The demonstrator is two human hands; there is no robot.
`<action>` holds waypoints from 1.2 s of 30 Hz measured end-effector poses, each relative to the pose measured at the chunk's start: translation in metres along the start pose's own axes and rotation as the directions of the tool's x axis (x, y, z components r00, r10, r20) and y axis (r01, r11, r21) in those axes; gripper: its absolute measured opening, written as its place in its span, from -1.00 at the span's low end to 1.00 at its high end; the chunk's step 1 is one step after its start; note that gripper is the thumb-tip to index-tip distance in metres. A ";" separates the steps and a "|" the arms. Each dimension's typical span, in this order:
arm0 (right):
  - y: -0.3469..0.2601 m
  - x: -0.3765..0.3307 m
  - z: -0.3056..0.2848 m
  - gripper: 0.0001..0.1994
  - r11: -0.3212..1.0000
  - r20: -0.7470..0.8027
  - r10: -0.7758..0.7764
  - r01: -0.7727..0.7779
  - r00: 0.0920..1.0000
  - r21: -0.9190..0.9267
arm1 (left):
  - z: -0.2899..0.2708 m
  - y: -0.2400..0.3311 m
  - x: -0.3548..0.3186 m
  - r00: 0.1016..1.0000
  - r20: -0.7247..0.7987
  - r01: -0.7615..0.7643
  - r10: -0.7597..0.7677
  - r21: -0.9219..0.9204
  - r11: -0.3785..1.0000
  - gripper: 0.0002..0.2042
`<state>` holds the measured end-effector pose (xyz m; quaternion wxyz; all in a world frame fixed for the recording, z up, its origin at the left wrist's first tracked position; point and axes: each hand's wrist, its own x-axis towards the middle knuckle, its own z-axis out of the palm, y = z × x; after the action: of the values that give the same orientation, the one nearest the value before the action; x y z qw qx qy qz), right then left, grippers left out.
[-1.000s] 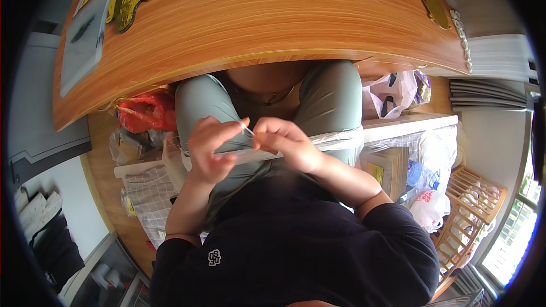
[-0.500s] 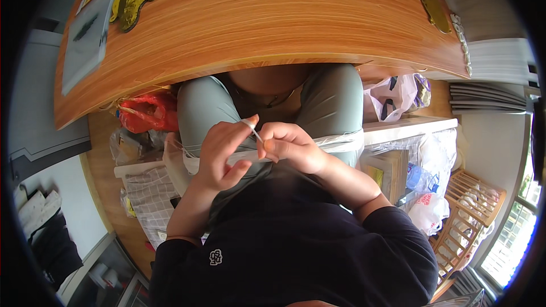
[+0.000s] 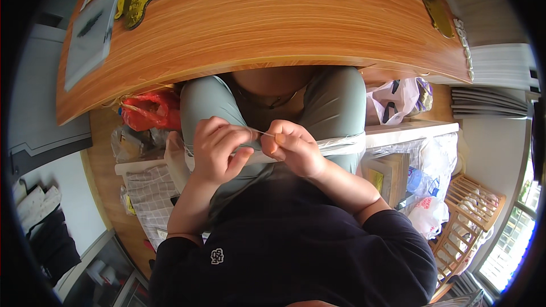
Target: Handling and wrapping white plastic strips around the hands.
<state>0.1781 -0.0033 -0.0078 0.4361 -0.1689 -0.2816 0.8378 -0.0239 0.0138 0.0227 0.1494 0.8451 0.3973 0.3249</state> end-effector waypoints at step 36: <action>0.005 0.006 0.016 -0.79 0.960 0.041 0.152 -0.137 0.988 -0.242 | -0.002 -0.011 -0.032 0.956 -0.041 0.078 -0.289 -0.917 0.391 -0.56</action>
<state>0.1633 -0.0061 0.0017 0.3418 -0.2156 -0.3799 0.8321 -0.0465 -0.0035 0.0050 0.5781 0.5434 0.2616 0.5497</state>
